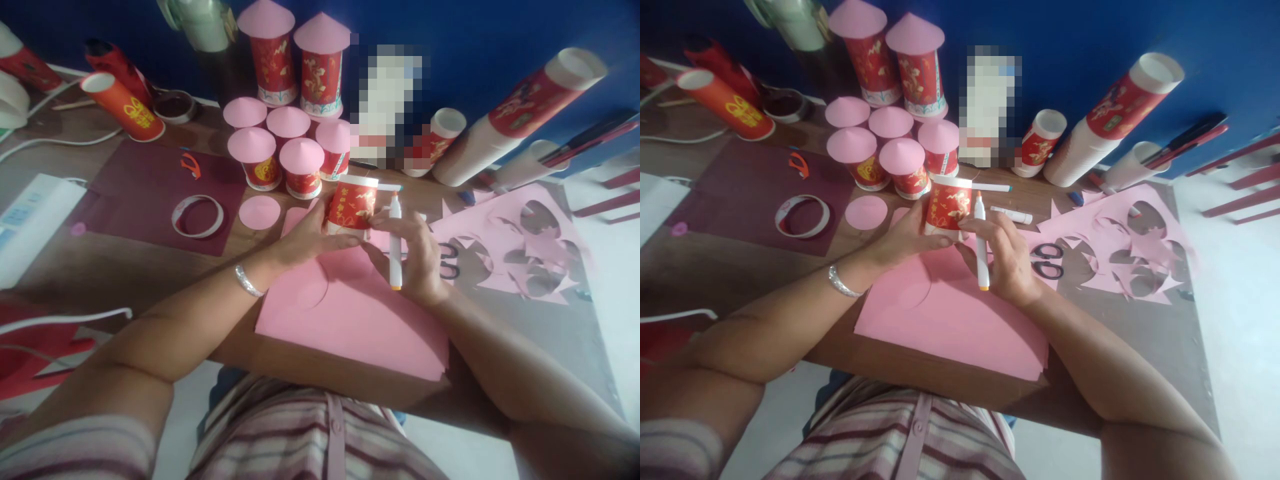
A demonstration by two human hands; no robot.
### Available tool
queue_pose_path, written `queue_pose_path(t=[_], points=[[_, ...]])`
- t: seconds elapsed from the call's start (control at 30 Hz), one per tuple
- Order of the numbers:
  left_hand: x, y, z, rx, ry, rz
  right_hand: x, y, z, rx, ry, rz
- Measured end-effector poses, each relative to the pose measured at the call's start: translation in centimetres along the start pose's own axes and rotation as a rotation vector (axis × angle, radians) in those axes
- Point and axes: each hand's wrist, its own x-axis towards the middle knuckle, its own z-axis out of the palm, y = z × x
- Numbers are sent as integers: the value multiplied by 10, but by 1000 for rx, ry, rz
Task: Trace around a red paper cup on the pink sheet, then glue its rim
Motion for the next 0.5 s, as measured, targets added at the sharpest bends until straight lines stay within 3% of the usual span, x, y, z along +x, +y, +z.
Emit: queue_pose_path(t=[0.27,0.5], points=[[1,-4,-5,-45,-119,48,2,3,-1,-21,29,60],[0,2,0,50,-38,36,3,1,0,42,9,47]])
